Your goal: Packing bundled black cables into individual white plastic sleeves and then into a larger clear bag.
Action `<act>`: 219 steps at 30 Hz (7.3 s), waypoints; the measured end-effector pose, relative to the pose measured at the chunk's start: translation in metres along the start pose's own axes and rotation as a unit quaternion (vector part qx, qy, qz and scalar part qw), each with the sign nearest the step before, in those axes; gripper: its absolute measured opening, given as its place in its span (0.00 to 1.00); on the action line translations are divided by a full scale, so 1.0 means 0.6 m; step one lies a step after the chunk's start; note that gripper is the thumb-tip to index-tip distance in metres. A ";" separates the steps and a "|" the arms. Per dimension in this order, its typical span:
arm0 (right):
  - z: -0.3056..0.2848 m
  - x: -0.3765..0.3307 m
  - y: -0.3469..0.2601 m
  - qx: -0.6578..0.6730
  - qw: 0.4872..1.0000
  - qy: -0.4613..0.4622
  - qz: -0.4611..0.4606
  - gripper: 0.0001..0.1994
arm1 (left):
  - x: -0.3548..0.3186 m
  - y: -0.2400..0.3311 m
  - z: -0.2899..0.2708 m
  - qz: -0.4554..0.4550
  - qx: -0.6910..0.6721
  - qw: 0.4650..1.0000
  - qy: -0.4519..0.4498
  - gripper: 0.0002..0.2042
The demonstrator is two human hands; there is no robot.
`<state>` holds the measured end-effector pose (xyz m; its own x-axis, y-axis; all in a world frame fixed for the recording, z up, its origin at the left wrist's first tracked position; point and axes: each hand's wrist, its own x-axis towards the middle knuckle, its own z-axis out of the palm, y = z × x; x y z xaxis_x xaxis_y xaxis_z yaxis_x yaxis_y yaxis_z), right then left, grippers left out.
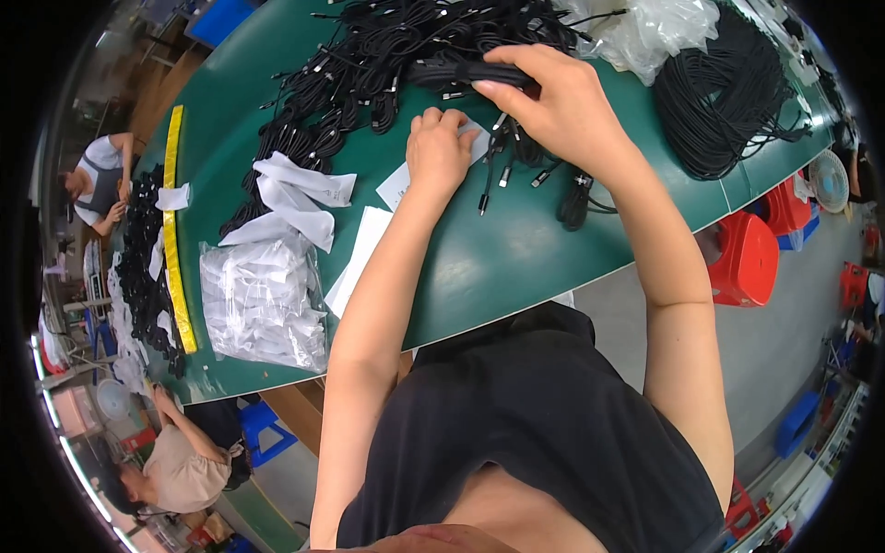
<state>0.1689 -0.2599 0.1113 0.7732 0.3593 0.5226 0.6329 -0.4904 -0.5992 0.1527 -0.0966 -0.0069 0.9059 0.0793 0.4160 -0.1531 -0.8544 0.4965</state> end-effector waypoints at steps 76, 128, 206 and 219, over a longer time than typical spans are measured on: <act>0.072 -0.150 -0.026 0.066 0.914 -0.102 -0.387 0.19 | -0.225 -0.029 -0.205 -0.163 -0.429 0.887 0.053 0.03; 0.337 0.030 -0.036 -0.216 0.927 -0.141 -0.271 0.08 | -0.220 -0.036 -0.180 -0.093 0.112 0.989 0.036 0.17; 0.106 -0.045 -0.110 0.229 0.939 -0.071 -0.248 0.17 | -0.187 0.041 -0.257 -0.039 -0.422 0.896 0.131 0.05; 0.420 0.089 -0.060 0.059 0.945 -0.323 0.008 0.15 | -0.140 -0.032 -0.302 -0.155 -0.437 0.848 0.256 0.04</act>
<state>0.1975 -0.0229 0.0078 0.6219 0.7810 0.0572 0.5924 -0.4215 -0.6866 0.0081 0.0061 0.0870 0.7003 0.6343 0.3274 -0.3762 -0.0618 0.9245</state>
